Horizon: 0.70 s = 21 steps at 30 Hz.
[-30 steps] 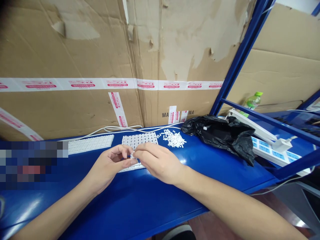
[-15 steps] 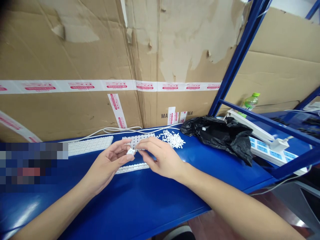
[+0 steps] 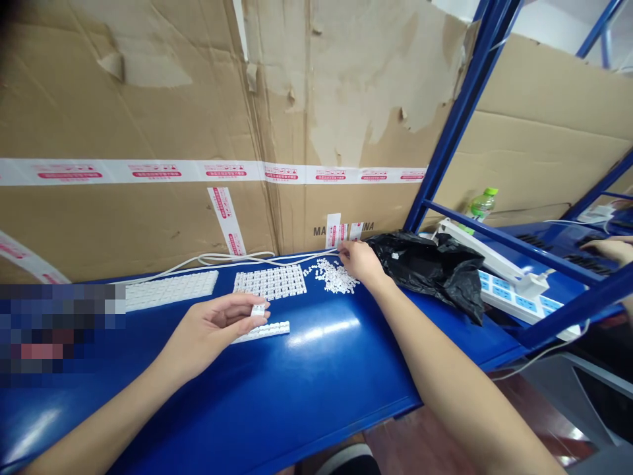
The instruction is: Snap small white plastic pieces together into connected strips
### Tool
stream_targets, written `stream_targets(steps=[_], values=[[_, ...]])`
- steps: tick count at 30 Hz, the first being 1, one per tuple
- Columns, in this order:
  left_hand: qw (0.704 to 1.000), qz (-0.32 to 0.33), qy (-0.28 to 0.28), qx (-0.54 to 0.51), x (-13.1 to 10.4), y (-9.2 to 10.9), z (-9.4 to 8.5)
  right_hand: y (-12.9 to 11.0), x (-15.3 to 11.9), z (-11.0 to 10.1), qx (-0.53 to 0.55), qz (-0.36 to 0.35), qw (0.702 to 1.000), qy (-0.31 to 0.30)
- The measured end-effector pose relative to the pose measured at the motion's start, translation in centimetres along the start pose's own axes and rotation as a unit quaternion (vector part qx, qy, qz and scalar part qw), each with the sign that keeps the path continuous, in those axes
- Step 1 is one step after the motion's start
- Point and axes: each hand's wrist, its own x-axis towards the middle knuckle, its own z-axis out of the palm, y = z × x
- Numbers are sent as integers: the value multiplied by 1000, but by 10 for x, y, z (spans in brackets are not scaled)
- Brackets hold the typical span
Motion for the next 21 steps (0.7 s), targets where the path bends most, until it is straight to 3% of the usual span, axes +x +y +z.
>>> stream_targets(steps=[7,13,21], values=[[1000,23,8,-2,-2,1,0,4,3,15,46,13,998,-34],[996,66,24,48,-4,5,1,3,4,16,81,11,997,-3],[994,82,37,69,-4,1,1,-33,-6,12,192,-20,980,50]])
